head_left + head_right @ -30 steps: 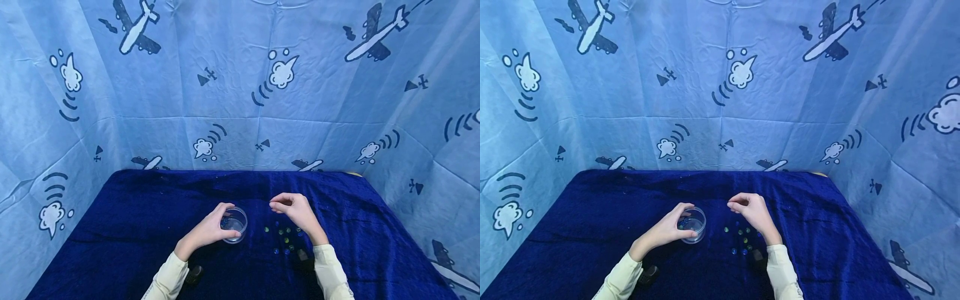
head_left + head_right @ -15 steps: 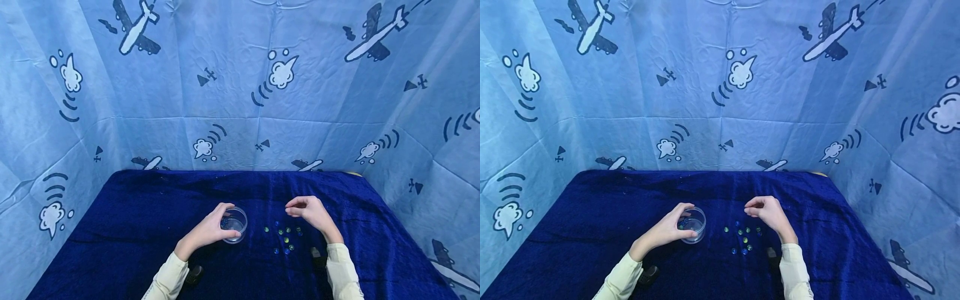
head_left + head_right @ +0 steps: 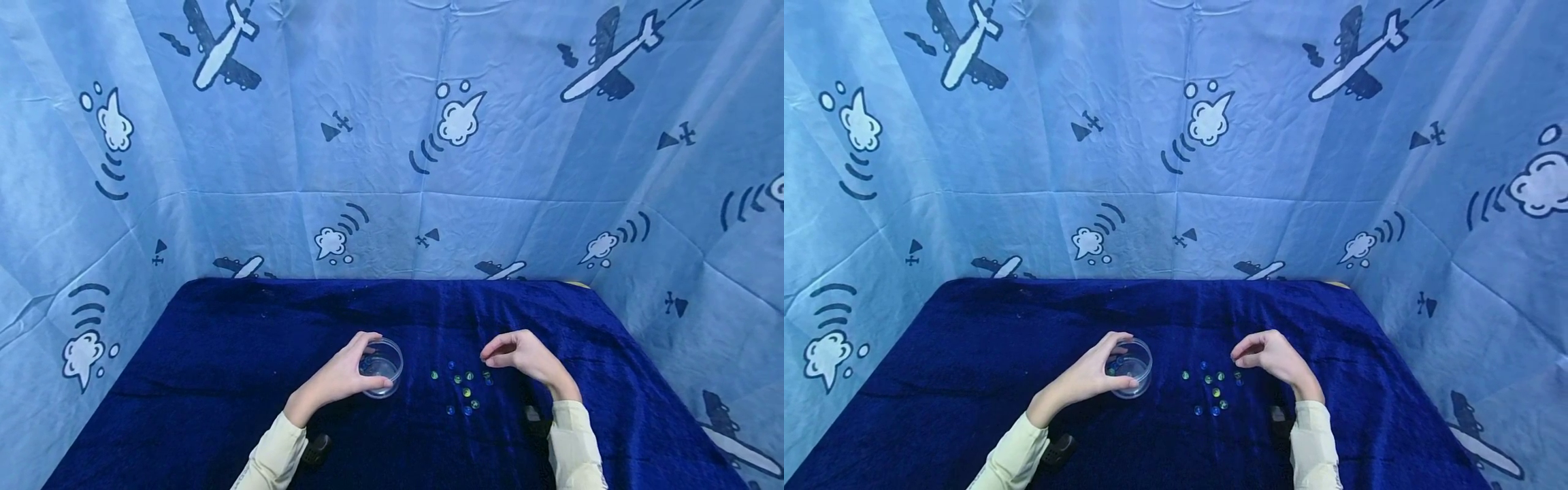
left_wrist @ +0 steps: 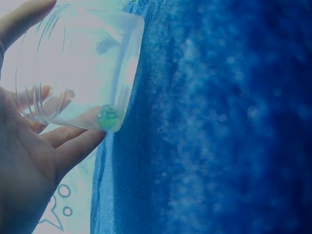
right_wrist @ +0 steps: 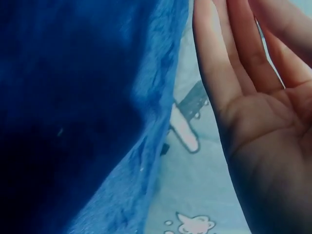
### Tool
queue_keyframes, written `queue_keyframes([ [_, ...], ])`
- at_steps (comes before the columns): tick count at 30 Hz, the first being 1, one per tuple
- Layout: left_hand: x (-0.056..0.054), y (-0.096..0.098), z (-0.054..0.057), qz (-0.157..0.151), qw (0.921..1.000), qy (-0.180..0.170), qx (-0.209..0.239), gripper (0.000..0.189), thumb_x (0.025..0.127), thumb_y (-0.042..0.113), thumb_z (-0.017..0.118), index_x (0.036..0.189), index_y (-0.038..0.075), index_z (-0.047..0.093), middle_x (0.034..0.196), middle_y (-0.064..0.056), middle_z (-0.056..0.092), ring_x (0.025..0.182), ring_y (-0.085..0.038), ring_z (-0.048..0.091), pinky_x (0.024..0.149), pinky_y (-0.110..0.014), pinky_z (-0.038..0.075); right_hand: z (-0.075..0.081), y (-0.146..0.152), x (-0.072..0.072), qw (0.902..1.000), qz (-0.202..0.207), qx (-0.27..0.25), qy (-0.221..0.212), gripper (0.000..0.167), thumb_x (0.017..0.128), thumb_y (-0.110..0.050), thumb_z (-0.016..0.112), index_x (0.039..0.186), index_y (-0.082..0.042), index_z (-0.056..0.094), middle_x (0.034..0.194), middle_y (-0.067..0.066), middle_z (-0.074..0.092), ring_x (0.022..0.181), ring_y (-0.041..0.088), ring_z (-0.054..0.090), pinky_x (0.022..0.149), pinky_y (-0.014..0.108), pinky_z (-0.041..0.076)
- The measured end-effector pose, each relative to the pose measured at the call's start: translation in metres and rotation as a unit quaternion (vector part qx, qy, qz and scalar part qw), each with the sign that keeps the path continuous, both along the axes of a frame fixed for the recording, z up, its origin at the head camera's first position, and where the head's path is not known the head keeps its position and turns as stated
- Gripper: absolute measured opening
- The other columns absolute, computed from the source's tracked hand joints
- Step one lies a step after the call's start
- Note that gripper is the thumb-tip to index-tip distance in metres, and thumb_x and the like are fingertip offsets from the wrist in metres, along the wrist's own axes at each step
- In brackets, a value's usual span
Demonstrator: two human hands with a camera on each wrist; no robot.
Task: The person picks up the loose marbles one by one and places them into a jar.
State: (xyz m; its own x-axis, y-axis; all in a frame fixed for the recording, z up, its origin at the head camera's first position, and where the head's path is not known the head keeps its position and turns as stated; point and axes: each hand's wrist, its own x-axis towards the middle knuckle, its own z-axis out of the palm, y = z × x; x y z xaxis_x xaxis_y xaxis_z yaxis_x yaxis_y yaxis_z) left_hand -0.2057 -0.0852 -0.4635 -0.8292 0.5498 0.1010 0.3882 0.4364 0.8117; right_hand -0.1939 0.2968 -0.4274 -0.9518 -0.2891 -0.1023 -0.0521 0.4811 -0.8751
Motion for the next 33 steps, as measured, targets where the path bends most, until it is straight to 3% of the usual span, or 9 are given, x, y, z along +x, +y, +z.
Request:
queue_keyframes([
  [12,0.000,0.001,-0.001,-0.001,0.9999,0.013,0.000,0.084,0.085,0.043,0.083,0.150,0.004,0.045,0.144,-0.011,0.052,0.130,-0.031,0.058,0.105,-0.053,0.047,-0.019,0.010,-0.003,0.9978,0.050,-0.028,-0.032,0.016,0.090,0.007,0.069,0.104,0.014,0.072,0.104,0.020,0.074,0.089,0.014,0.070,0.078,0.026,0.058],
  [18,-0.001,0.001,-0.001,-0.002,0.9996,0.029,0.006,0.083,0.084,0.039,0.085,0.148,0.002,0.047,0.142,-0.012,0.053,0.128,-0.031,0.059,0.106,-0.051,0.047,-0.021,0.012,-0.004,0.9977,0.061,-0.019,-0.022,0.016,0.089,0.009,0.069,0.103,0.015,0.072,0.102,0.020,0.075,0.088,0.010,0.069,0.077,0.024,0.057],
  [33,0.000,0.001,-0.003,0.000,0.9999,0.011,0.002,0.085,0.086,0.043,0.083,0.150,0.003,0.045,0.146,-0.011,0.051,0.131,-0.030,0.057,0.106,-0.053,0.047,-0.025,0.008,-0.005,0.9967,0.080,-0.014,-0.004,0.010,0.092,0.006,0.070,0.100,0.011,0.073,0.101,0.019,0.074,0.088,0.010,0.067,0.077,0.024,0.055],
])
